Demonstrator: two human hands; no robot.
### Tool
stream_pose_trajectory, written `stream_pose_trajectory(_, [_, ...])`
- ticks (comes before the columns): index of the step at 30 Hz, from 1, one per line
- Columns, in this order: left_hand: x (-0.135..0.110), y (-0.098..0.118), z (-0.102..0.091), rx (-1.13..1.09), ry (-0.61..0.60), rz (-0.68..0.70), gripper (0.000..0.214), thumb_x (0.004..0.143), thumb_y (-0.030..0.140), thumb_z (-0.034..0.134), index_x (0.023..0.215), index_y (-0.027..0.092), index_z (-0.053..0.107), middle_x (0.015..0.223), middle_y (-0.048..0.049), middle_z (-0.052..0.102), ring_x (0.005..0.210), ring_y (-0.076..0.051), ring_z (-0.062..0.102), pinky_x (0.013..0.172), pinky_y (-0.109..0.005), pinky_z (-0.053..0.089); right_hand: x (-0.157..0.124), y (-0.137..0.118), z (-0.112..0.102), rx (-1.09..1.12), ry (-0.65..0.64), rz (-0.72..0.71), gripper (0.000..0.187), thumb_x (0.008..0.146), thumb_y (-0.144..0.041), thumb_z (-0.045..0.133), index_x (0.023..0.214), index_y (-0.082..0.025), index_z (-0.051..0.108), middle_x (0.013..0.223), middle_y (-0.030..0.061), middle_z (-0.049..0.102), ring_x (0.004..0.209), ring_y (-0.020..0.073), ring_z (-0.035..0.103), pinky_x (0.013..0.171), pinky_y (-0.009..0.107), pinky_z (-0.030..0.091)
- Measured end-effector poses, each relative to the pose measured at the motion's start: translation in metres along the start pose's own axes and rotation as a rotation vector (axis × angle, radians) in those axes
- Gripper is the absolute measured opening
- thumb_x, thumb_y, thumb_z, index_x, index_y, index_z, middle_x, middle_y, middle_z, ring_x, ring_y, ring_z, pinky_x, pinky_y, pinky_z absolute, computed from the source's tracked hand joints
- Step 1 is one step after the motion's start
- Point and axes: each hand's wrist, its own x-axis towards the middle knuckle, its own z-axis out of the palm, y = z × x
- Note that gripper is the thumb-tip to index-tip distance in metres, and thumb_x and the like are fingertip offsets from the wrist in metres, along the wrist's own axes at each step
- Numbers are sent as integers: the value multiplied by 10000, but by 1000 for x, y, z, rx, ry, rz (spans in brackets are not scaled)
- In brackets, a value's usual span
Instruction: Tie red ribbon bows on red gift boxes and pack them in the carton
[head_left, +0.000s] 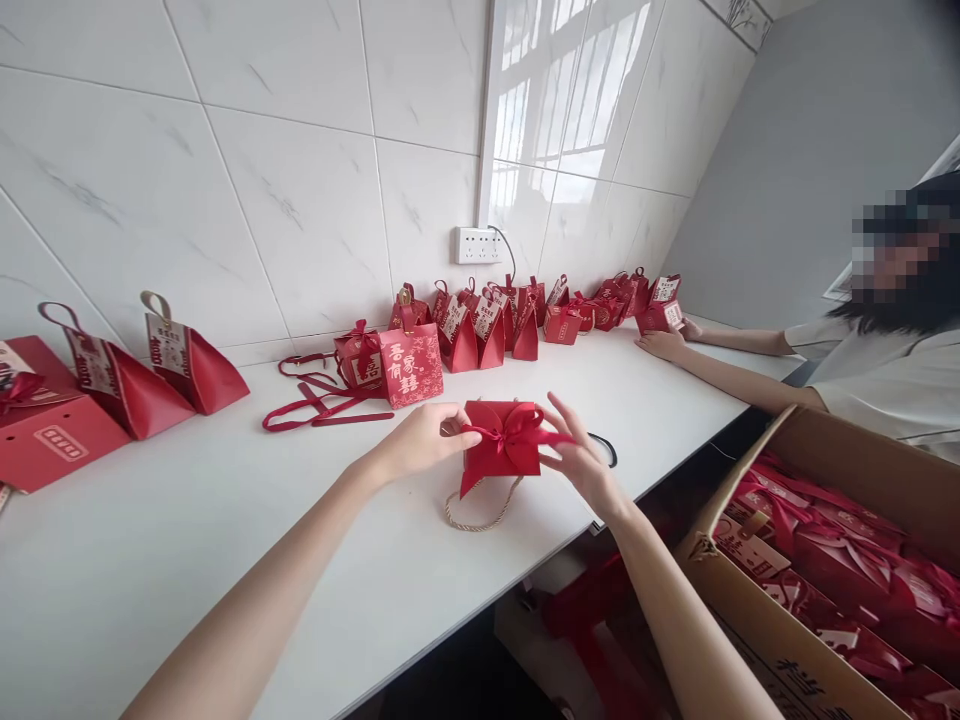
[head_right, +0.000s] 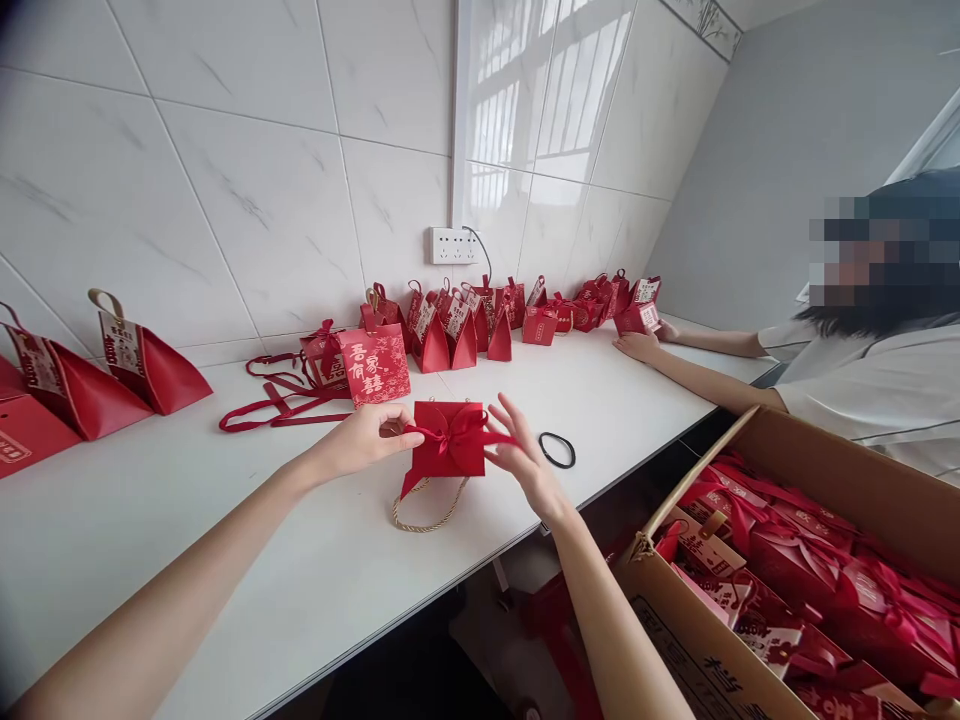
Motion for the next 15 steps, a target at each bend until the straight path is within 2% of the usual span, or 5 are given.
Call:
stream_pose_trajectory(2, [0,0,2,11,6,5,257,771,431,578,691,189,544,710,13,590,680,-151,546,625,-266,408,0,-7,5,104,88,17,488,802,-584,431,1200,-307,485,1378,72,440,1221,292,470,922,466,435])
stream_pose_trajectory(4, [0,-1,3,6,16,29,245,774,414,567,685,188,538,695,16,575,660,-145,532,614,-262,403,4,-16,10,108,135,69,562,766,-714,367,987,-242,576,1225,94,558,1097,297,554,860,443,464])
stream_pose_trajectory(7, [1,-3,7,-40,13,53,204,767,366,564,670,190,528,678,23,552,641,-137,518,607,-255,399,15,-27,13,-96,245,195,639,748,-774,327,724,-189,580,960,86,645,874,249,622,791,387,471])
stream_pose_trajectory(12, [1,-2,14,-121,-50,71,176,746,290,554,615,197,483,645,27,555,660,-147,543,639,-258,419,37,-34,15,-511,293,301,642,715,-775,389,433,-199,408,502,37,531,503,159,487,572,317,428])
stream_pose_trajectory(15, [1,-1,15,-155,-41,82,165,729,269,555,604,197,476,640,26,562,653,-148,545,641,-263,426,49,-36,17,-711,318,320,611,708,-722,476,386,-213,375,428,33,485,429,144,412,486,298,344])
